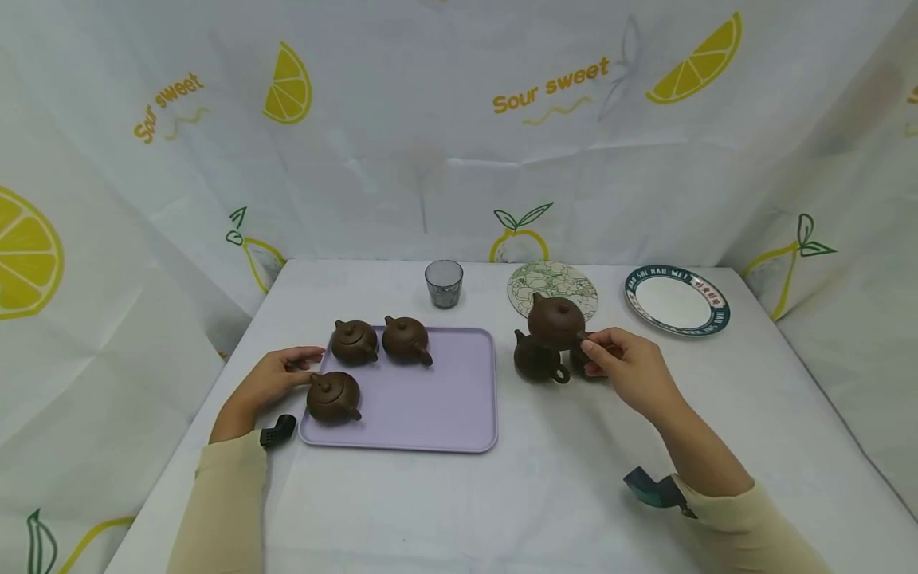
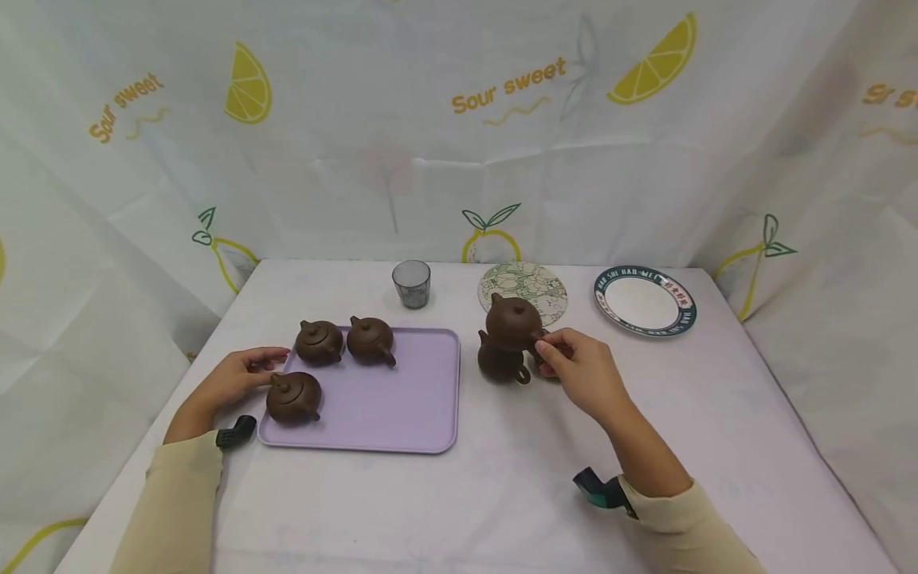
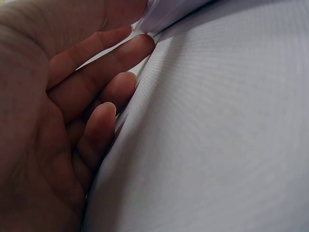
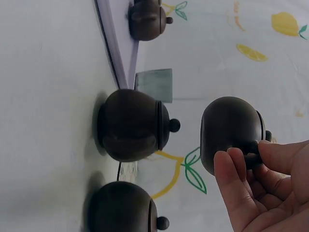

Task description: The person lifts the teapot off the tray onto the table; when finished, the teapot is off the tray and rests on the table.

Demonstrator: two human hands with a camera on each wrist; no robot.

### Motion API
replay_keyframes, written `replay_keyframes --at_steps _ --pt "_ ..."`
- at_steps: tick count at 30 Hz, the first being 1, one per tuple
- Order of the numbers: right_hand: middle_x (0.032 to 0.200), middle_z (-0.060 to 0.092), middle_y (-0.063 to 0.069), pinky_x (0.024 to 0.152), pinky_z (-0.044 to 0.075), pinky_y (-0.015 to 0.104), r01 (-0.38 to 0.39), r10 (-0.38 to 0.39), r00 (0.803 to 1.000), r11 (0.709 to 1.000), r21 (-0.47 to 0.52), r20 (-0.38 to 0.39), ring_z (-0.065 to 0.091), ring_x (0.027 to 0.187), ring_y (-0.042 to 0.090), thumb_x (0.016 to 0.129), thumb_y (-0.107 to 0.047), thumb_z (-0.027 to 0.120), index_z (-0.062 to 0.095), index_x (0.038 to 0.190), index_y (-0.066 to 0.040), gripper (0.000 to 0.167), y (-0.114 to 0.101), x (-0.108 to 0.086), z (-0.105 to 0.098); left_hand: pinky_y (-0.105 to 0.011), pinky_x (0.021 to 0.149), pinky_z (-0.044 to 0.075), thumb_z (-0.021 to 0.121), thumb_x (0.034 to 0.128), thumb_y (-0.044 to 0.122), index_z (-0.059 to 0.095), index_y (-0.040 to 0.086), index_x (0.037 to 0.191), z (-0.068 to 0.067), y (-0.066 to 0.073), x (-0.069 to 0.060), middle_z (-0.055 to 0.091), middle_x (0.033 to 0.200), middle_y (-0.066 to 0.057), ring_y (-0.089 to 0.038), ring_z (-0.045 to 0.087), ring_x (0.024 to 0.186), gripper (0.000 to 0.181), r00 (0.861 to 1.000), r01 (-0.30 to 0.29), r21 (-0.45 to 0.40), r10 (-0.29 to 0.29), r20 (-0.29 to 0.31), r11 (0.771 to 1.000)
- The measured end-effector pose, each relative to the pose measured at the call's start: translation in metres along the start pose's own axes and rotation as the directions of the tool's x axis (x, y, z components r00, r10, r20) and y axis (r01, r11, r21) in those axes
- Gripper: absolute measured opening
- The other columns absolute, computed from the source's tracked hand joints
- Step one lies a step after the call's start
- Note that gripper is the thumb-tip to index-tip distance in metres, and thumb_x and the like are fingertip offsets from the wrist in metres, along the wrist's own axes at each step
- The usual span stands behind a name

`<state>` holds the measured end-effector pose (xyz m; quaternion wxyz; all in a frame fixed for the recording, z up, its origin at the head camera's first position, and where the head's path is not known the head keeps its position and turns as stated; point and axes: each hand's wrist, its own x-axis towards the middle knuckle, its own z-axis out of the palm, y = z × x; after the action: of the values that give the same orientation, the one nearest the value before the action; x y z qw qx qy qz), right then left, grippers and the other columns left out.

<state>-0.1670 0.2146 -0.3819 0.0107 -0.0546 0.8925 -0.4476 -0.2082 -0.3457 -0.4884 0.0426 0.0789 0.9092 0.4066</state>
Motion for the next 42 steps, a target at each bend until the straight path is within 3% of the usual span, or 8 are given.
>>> replay_keyframes --at_steps 7,10,15,19,31,38,42 --pt "0.093 0.067 0.014 0.075 0.054 0.038 -0.036 0.03 0.997 0.995 -0.089 -0.066 0.069 0.084 0.024 0.101 -0.03 0.055 0.061 0.115 0.003 0.036 0.018 -0.005 -0.025 -0.021 0.072 0.042 0.074 0.082 0.006 0.064 0.003 0.127 -0.001 0.003 -0.003 0.062 0.097 -0.008 -0.016 0.053 0.088 0.047 1.0 -0.004 0.0 0.004 -0.001 1.0" --pt "0.093 0.068 0.014 0.077 0.054 0.04 -0.052 0.041 0.995 0.992 -0.116 -0.09 0.069 0.084 0.024 0.101 -0.029 0.054 0.061 0.115 0.003 0.036 0.025 -0.008 -0.035 -0.021 0.071 0.042 0.073 0.0818 0.003 0.063 0.0 0.126 -0.003 0.015 -0.007 0.063 0.096 -0.011 -0.018 0.053 0.087 0.046 1.0 -0.011 -0.008 0.011 0.004 1.0" --pt "0.101 0.067 0.02 0.082 0.049 0.054 -0.113 0.099 0.988 0.986 -0.121 -0.114 0.07 0.086 0.028 0.102 -0.031 0.052 0.058 0.12 0.005 0.041 0.037 -0.014 -0.049 -0.022 0.069 0.042 0.071 0.0819 0.001 0.062 -0.005 0.124 -0.007 0.041 -0.016 0.062 0.093 -0.012 -0.019 0.054 0.085 0.044 1.0 -0.026 0.007 0.025 0.009 1.0" --pt "0.107 0.065 0.025 0.084 0.045 0.062 -0.165 0.15 0.98 0.981 -0.106 -0.132 0.07 0.088 0.029 0.102 -0.033 0.052 0.056 0.123 0.007 0.045 0.049 -0.018 -0.058 -0.022 0.07 0.042 0.071 0.0834 0.002 0.062 -0.005 0.125 -0.007 0.046 -0.018 0.062 0.094 -0.012 -0.018 0.053 0.085 0.043 1.0 -0.016 0.016 0.016 0.012 1.0" --pt "0.099 0.067 0.022 0.08 0.044 0.06 -0.268 0.254 0.96 0.955 -0.125 -0.115 0.069 0.087 0.032 0.102 -0.038 0.05 0.052 0.124 0.011 0.053 0.094 -0.017 -0.071 -0.023 0.071 0.043 0.073 0.0834 0.004 0.063 -0.005 0.125 -0.007 0.044 -0.018 0.063 0.098 -0.016 -0.019 0.054 0.087 0.043 1.0 -0.016 0.004 0.016 0.015 1.0" --pt "0.101 0.066 0.023 0.073 0.051 0.044 -0.269 0.253 0.961 0.949 -0.165 -0.112 0.07 0.081 0.025 0.102 -0.031 0.051 0.054 0.121 0.012 0.047 0.111 -0.015 -0.07 -0.023 0.072 0.044 0.074 0.0832 0.005 0.063 -0.004 0.124 -0.006 0.044 -0.017 0.064 0.097 -0.015 -0.021 0.055 0.088 0.043 1.0 -0.016 0.003 0.016 0.009 1.0" --pt "0.099 0.066 0.022 0.067 0.05 0.036 -0.282 0.267 0.958 0.942 -0.182 -0.103 0.07 0.082 0.026 0.102 -0.032 0.052 0.054 0.12 0.012 0.048 0.118 -0.014 -0.072 -0.024 0.073 0.043 0.076 0.0832 0.01 0.063 0.0 0.126 -0.003 0.019 -0.007 0.064 0.099 -0.01 -0.02 0.055 0.089 0.046 1.0 -0.027 0.01 0.027 0.007 1.0"
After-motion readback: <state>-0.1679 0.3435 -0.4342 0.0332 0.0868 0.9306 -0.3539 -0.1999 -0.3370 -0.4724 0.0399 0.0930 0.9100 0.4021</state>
